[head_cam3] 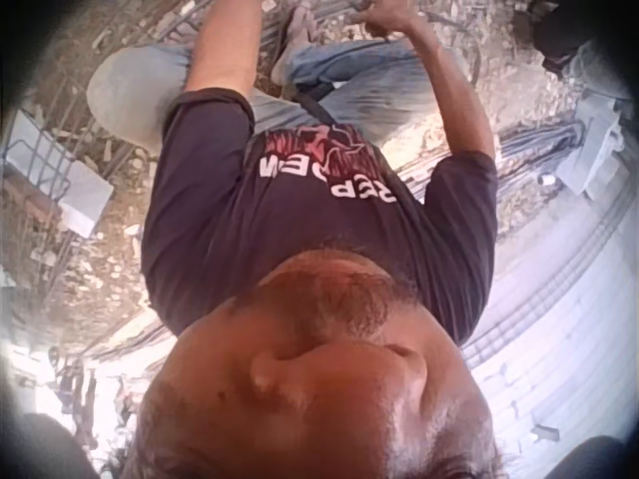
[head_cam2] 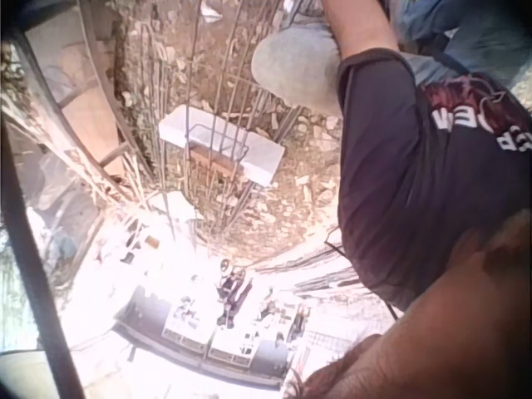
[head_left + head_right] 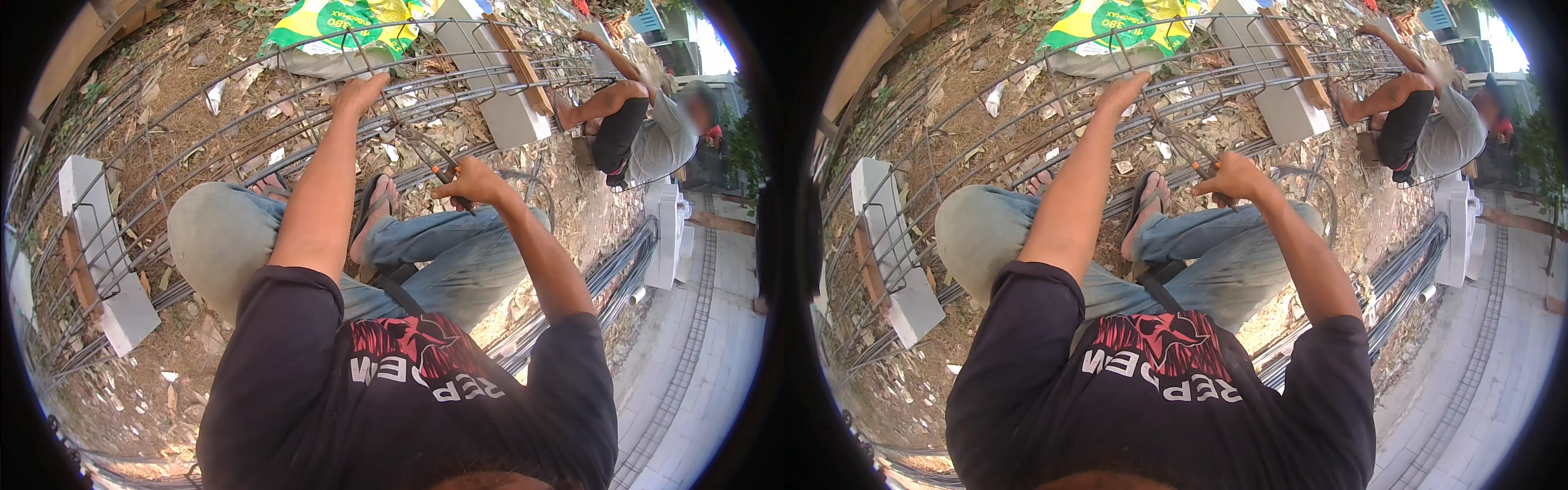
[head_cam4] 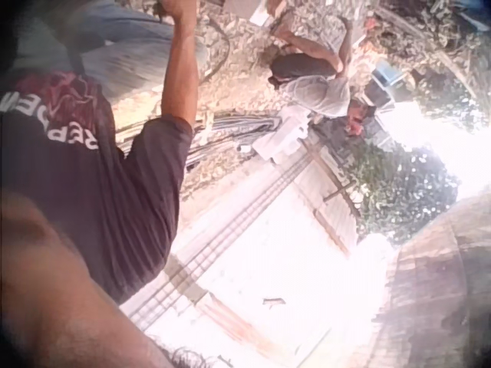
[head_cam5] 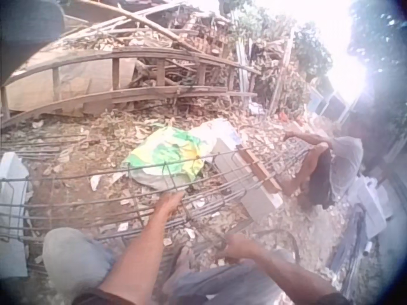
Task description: The person uses a hand tool to twist wire ties around intersections of rebar to assemble a structural cage on the ground.
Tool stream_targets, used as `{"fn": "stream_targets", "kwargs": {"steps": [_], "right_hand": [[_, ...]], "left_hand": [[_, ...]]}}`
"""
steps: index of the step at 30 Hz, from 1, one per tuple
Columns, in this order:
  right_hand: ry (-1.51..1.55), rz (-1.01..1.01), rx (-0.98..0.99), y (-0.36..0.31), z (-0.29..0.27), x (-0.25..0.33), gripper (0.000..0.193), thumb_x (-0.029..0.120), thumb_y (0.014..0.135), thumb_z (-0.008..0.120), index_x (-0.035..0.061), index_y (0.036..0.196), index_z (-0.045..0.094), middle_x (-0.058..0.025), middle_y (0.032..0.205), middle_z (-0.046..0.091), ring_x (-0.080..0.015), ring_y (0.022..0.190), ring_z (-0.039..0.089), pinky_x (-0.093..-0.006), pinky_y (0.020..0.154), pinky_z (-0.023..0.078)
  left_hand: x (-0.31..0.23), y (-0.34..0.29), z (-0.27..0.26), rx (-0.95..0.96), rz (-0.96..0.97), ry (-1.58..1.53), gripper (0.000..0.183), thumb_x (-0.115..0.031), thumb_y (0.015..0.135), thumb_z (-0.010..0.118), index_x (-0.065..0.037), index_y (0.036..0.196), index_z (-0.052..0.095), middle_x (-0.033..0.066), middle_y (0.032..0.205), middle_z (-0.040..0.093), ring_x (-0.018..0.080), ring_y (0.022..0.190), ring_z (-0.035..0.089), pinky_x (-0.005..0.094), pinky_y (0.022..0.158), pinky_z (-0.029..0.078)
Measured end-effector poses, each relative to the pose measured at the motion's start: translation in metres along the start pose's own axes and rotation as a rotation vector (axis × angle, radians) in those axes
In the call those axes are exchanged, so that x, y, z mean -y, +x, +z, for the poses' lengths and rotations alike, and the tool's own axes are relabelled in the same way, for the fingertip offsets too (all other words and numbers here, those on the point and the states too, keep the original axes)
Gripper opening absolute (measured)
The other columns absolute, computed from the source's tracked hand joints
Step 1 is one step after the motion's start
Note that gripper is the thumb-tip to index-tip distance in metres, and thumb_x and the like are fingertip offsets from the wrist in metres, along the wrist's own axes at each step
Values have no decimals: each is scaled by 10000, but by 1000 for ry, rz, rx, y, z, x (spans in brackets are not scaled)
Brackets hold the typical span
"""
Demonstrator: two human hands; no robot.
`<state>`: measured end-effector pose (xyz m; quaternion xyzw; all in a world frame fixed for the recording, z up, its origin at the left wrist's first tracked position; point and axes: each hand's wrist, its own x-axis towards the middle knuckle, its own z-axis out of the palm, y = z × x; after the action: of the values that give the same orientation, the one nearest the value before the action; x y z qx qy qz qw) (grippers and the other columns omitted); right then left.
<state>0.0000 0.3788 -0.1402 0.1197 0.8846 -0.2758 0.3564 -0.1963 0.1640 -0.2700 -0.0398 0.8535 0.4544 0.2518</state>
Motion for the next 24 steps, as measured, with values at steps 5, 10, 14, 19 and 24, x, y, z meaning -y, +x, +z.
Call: {"fn": "stream_targets", "kwargs": {"steps": [5, 10, 14, 19, 24], "right_hand": [[-586, -361, -625, -17, 11, -2, 393, 265, 781, 807, -2, 1002, 621, -192, 837, 720, -411, 859, 727, -528, 770, 581], [-232, -241, -470, -6, 38, -17, 401, 272, 901, 676, 0, 1195, 648, -204, 989, 742, -358, 727, 715, -464, 687, 585], [1262, -283, 391, 7, 80, -29, 497, 272, 1060, 488, -100, 1378, 577, -129, 945, 751, -208, 709, 716, -340, 638, 588], [1322, -376, 331, 18, 113, -33, 485, 368, 1098, 563, -51, 1340, 598, -160, 982, 753, -231, 755, 738, -338, 664, 615], [1058, -280, 42, 26, 127, -29, 353, 301, 1095, 593, -28, 1218, 623, -168, 1013, 761, -263, 848, 773, -376, 730, 653]], "left_hand": [[1, 1, 2, -27, -14, -5, 1035, -817, 846, 449, 40, 1383, 670, 293, 1493, 583, 418, 1420, 541, 542, 1182, 329], [1, 3, 1, -24, -26, -76, 1164, -912, 811, 479, 81, 1398, 636, 341, 1493, 552, 441, 1441, 517, 544, 1176, 389], [-5, -18, -18, 13, 16, 21, 1125, -876, 864, 516, 113, 1391, 619, 360, 1495, 535, 452, 1437, 515, 516, 1171, 418], [-33, -88, -26, -139, 65, 386, 789, -661, 956, 585, 57, 1253, 722, 308, 1331, 680, 447, 1248, 661, 521, 1044, 521], [-36, -180, 40, -432, 346, 295, 683, -537, 986, 622, 96, 1238, 653, 304, 1194, 707, 466, 1151, 678, 559, 990, 531]]}}
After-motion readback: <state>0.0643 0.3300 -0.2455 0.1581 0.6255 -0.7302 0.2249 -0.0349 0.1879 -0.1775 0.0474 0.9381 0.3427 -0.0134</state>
